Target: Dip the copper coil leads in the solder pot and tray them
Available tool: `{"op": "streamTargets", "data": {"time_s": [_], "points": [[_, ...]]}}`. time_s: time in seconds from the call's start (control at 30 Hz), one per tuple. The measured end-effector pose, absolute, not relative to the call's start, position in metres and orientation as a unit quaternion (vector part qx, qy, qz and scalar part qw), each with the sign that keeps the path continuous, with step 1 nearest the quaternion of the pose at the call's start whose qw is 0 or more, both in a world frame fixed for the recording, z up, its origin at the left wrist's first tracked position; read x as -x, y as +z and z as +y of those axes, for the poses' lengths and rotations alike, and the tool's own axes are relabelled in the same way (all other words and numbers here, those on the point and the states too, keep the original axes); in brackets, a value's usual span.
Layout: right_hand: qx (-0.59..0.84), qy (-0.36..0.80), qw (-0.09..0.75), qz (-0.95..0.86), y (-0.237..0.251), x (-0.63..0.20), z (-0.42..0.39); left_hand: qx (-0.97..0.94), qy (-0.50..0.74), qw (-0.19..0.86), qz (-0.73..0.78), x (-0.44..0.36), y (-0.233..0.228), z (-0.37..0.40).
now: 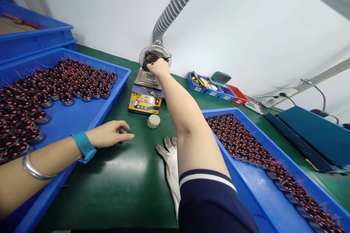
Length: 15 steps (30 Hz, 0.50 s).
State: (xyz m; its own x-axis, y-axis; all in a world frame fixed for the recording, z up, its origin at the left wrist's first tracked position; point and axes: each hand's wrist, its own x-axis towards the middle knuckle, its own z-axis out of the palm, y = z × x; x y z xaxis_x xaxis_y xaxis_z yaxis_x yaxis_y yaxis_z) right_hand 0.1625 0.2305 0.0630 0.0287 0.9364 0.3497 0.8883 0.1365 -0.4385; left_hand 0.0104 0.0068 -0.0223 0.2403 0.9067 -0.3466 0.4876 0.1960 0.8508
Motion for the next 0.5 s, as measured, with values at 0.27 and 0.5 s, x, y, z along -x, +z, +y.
{"op": "streamTargets", "data": {"time_s": [0.27,0.5], "points": [[0.655,0.046,0.304,-0.690,0.0622,-0.1632,0.2326,-0.611,0.198,0.502,0.579,-0.0101,-0.0231,0.0078],[0.662,0.046,0.302,-0.684,0.0676,-0.1629,0.2292,-0.623,0.182,0.500,0.573,-0.0091,-0.0235,0.0088]]}}
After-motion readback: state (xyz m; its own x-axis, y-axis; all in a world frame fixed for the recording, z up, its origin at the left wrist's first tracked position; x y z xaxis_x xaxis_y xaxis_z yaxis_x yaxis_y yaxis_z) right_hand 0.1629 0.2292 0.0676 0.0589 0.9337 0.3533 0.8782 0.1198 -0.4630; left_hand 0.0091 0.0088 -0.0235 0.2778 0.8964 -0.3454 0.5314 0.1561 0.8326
